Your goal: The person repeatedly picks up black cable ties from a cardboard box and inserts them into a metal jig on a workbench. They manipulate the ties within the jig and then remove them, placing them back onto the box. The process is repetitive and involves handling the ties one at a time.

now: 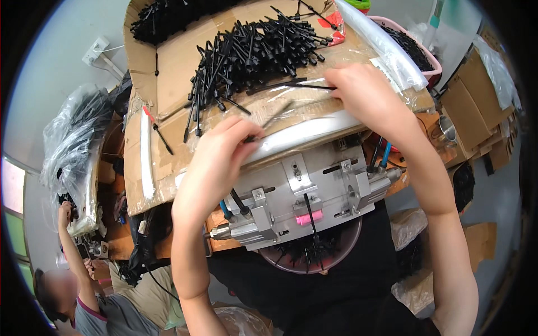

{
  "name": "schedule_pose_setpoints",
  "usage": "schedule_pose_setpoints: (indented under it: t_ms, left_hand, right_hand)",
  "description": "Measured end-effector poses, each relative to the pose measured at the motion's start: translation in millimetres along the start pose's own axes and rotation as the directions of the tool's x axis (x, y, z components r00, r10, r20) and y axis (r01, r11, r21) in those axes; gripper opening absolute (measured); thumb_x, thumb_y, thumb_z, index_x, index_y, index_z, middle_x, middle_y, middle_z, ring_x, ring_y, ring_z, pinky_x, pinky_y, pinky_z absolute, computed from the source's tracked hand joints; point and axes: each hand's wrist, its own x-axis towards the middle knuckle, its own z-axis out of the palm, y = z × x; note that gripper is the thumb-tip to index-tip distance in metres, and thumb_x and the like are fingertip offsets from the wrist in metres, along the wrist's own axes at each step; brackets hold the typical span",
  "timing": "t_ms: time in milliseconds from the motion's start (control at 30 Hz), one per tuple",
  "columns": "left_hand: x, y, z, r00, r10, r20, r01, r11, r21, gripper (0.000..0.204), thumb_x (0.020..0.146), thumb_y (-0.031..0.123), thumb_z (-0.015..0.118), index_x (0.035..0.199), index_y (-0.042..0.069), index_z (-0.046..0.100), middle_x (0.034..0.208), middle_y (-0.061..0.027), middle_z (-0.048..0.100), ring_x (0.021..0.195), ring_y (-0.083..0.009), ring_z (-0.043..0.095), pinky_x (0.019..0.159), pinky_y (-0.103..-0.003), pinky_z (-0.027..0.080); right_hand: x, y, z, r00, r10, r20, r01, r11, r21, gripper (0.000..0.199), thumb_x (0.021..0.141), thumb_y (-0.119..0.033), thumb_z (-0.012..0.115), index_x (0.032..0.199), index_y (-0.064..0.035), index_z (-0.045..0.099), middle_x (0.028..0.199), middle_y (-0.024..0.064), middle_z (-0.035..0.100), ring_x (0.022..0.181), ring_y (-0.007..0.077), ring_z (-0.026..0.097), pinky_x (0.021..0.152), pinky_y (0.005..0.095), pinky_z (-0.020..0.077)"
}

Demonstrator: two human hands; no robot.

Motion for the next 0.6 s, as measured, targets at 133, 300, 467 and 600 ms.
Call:
schedule_pose_setpoints:
  t_ms: [133, 300, 467, 600]
  left_hand:
    - [-51.9, 37.8, 19.8, 0.969, -0.079, -0.232, 0.094, 0.994, 0.055, 0.035, 0.079, -0.011, 0.058, 0.110, 0.004, 0.067, 0.093, -0.0129, 0.061, 0.085, -0.0300, 0.060, 0.076, -0.038, 0.050]
    - [-137.9, 90.9, 100.9, 0.974, -0.112, -0.199, 0.157, 0.960, 0.233, 0.063, 0.076, 0.007, 0.075, 0.134, -0.006, 0.054, 0.092, -0.0077, 0.059, 0.078, -0.0207, 0.056, 0.072, -0.034, 0.046]
    - [-131.3, 109.0, 145.0, 0.980, -0.178, -0.091, 0.196, 0.949, 0.248, 0.059, 0.082, 0.005, 0.069, 0.136, -0.008, 0.049, 0.095, -0.0089, 0.055, 0.086, -0.0223, 0.053, 0.076, -0.033, 0.046]
    - [-137.2, 102.9, 151.3, 0.961, -0.256, -0.102, 0.271, 0.943, 0.194, 0.069, 0.077, 0.001, 0.073, 0.139, -0.006, 0.045, 0.099, -0.0117, 0.056, 0.089, -0.0292, 0.053, 0.081, -0.040, 0.045]
  right_hand:
    - [-41.5, 16.1, -8.1, 0.883, -0.040, -0.468, 0.148, 0.969, 0.197, 0.025, 0.084, 0.001, 0.062, 0.108, -0.0001, 0.067, 0.082, 0.0161, 0.067, 0.077, 0.0293, 0.068, 0.068, 0.0392, 0.0526]
    - [-70.8, -27.5, -34.1, 0.924, 0.373, -0.086, -0.098, 0.448, 0.888, 0.017, 0.093, -0.005, 0.061, 0.108, 0.0015, 0.065, 0.079, 0.0030, 0.063, 0.071, 0.0070, 0.057, 0.060, 0.0212, 0.0445]
    - [-109.4, -27.8, -48.3, 0.874, 0.479, -0.083, -0.010, 0.190, 0.982, 0.024, 0.089, 0.000, 0.067, 0.112, 0.0039, 0.062, 0.086, 0.0041, 0.064, 0.069, 0.0061, 0.055, 0.058, 0.0179, 0.0432]
    - [-135.5, -45.8, -32.0, 0.891, 0.435, -0.130, -0.050, 0.379, 0.924, 0.033, 0.080, 0.008, 0.072, 0.112, 0.0024, 0.063, 0.088, 0.0073, 0.067, 0.070, 0.0088, 0.058, 0.059, 0.0206, 0.0458]
